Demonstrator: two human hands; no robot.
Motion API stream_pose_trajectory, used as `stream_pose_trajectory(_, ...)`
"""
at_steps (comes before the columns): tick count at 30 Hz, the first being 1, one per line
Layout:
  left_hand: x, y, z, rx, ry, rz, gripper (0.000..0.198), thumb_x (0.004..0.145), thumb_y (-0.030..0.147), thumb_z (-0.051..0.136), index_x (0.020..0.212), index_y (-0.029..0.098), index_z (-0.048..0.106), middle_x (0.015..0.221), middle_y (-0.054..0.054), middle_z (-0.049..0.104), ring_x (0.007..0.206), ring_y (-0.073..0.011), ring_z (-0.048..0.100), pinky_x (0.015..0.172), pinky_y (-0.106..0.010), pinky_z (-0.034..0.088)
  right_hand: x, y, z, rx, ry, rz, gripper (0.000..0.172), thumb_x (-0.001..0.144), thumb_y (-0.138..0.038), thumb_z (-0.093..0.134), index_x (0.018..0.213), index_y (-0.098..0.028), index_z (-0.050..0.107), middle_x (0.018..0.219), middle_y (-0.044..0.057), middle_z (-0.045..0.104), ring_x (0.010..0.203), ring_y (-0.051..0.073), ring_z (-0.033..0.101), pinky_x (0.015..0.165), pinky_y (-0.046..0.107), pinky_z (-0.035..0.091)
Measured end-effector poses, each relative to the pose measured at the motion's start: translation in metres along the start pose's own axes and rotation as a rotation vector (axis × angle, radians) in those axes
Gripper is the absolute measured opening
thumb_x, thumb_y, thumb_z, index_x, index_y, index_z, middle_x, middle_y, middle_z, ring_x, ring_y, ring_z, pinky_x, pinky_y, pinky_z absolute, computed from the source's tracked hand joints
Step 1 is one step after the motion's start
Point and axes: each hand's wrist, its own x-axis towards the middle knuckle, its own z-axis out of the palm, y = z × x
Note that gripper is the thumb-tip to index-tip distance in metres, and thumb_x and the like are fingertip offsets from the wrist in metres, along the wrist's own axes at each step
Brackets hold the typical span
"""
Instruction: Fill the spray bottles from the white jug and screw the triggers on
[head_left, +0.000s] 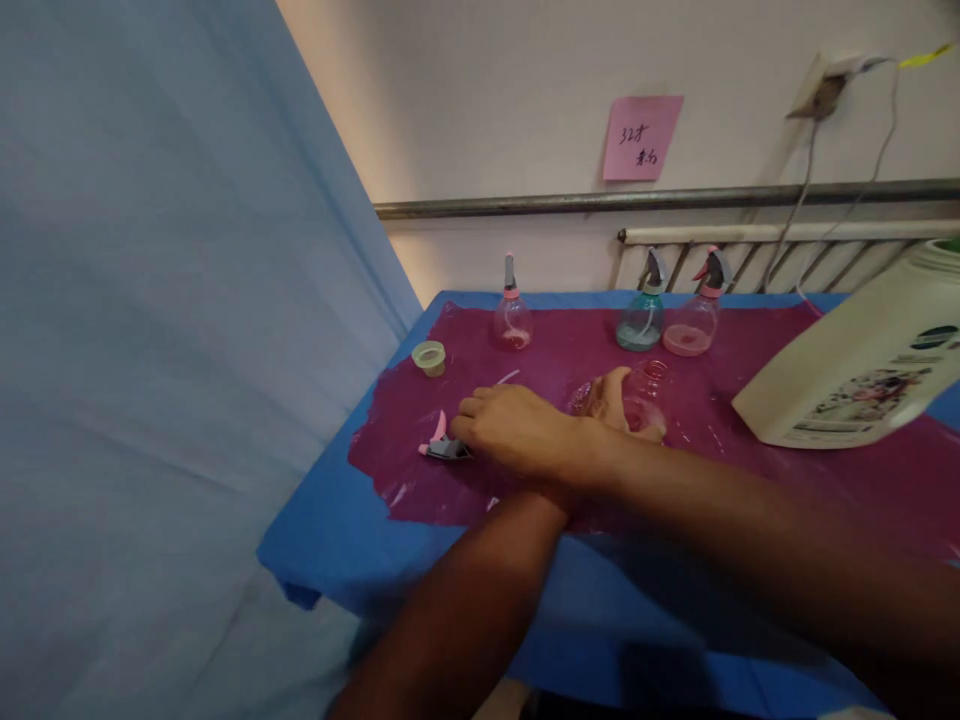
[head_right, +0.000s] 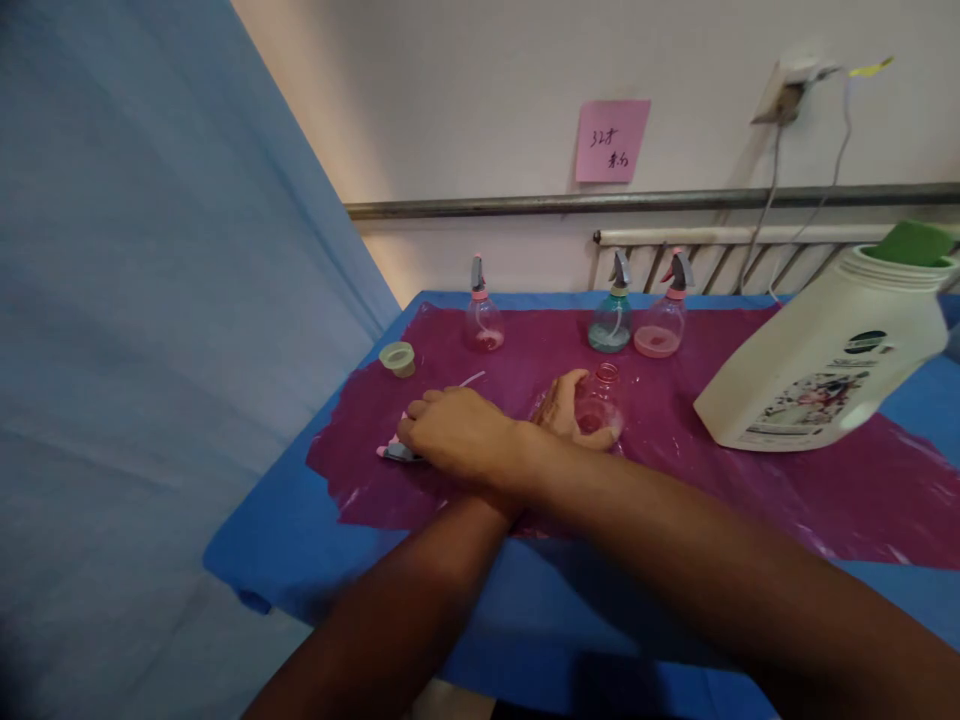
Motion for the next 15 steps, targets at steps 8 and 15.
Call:
stream_pose_trajectory(8,0.004,0.004,-0.002,-0.085,-0.029,0.051,0.091,0.083,0.033,0.084,0.165,0.024,0.046,0.159,-0.017,0.063,0.152,-0.0397,0.060,0.131,-0.056,0.050,0.026,0.000,0.027,-0.013,-0.093,0.055,0.029,0.121,-0.025,0.053,0.124,-0.010,0.078,0.124,0.016,0.078,0.110,0.027,0.073,0.079,0.037,0.050)
stream_pose_trajectory(15,0.004,0.001,-0.004,-0.084,-0.038,0.094,0.089,0.086,0.036,0.084,0.165,0.023,0.045,0.160,-0.018,0.062,0.152,-0.0387,0.060,0.130,-0.053,0.049,0.024,-0.004,0.027,-0.072,-0.110,0.112,0.029,0.118,-0.016,0.050,0.129,-0.009,0.076,0.128,0.016,0.077,0.117,0.028,0.071,0.079,0.037,0.052)
